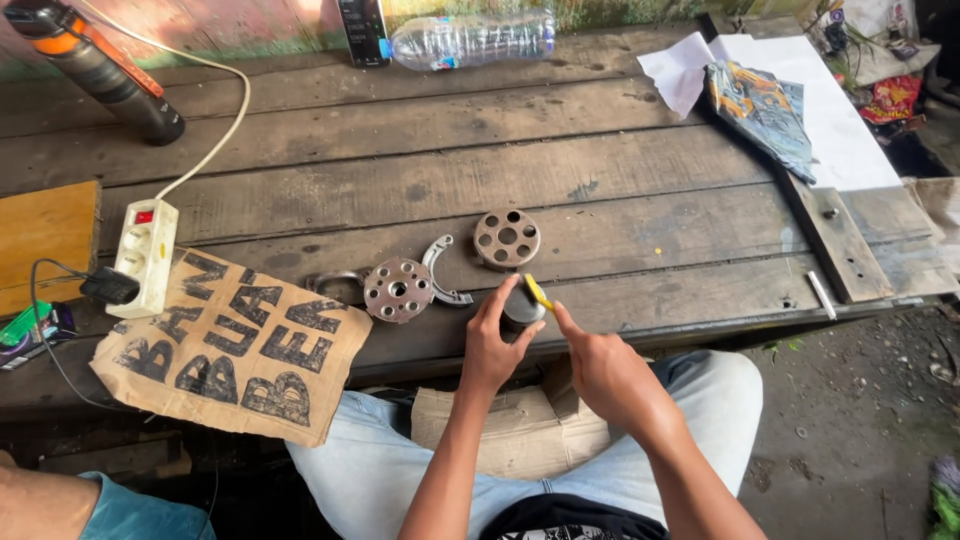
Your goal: The person sits at a wooden workbench and uses a yellow-handled tool to scrape the surface of a cylindrical metal object. The person holds the object with their left hand and scrapes with their right hand, rotating the object to access different areas. Other metal parts, a power strip, and a water bottle are visible on the table.
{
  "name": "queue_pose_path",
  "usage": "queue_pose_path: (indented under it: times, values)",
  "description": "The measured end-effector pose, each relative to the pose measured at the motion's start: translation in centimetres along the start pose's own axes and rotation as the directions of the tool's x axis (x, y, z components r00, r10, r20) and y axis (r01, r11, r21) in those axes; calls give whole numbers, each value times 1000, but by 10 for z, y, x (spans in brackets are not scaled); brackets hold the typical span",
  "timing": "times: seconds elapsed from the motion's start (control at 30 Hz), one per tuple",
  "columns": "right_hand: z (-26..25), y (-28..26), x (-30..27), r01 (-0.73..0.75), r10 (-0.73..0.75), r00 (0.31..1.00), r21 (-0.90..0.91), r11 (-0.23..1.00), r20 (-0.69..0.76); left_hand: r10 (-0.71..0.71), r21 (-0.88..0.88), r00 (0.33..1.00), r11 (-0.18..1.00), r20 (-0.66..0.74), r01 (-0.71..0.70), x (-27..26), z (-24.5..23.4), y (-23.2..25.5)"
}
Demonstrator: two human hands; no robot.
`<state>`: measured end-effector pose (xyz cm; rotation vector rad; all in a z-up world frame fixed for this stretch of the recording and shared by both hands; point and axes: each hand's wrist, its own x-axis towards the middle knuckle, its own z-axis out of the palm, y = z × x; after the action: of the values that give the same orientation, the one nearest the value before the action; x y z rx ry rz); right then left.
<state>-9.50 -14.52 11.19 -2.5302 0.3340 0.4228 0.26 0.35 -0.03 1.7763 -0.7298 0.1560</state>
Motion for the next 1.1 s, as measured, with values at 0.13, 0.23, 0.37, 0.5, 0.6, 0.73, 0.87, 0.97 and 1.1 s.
queue_pose_path:
  times: [0.13,0.23,0.37,0.5,0.6,0.73,0.87,0.97,1.1]
  values:
    - [1,2,-8,46,-45,999,-53,998,16,-23,15,1000,1000,10,23,-2,0,0]
    - [-1,10,-12,-54,58,996,-52,997,74,-25,-13,1000,1000,-3,25,4,2,0]
    - [6,6,-2,-24,31,999,-183,983,39,-56,-11,998,998,-5,56,-9,1,4]
    - [-4,7,-25,-92,99,992,-90,992,78,-77,-29,997,997,9,77,-1,-1,9]
    - [3,12,-8,-57,62,997,-132,990,37,-52,-13,998,999,26,53,1,-4,10]
    - [5,7,-6,-3,1,1000,-158,987,-12,-57,-21,998,998,18,58,-1,-3,10]
    - [3,13,-15,-31,34,999,-79,996,28,-54,-15,998,998,21,54,1,-4,9]
    - [-1,5,-7,-35,36,999,-112,993,7,-128,-34,991,991,31,129,0,-2,16]
    - [4,14,-20,-25,27,999,-88,996,25,-40,-21,999,999,14,40,0,-3,10]
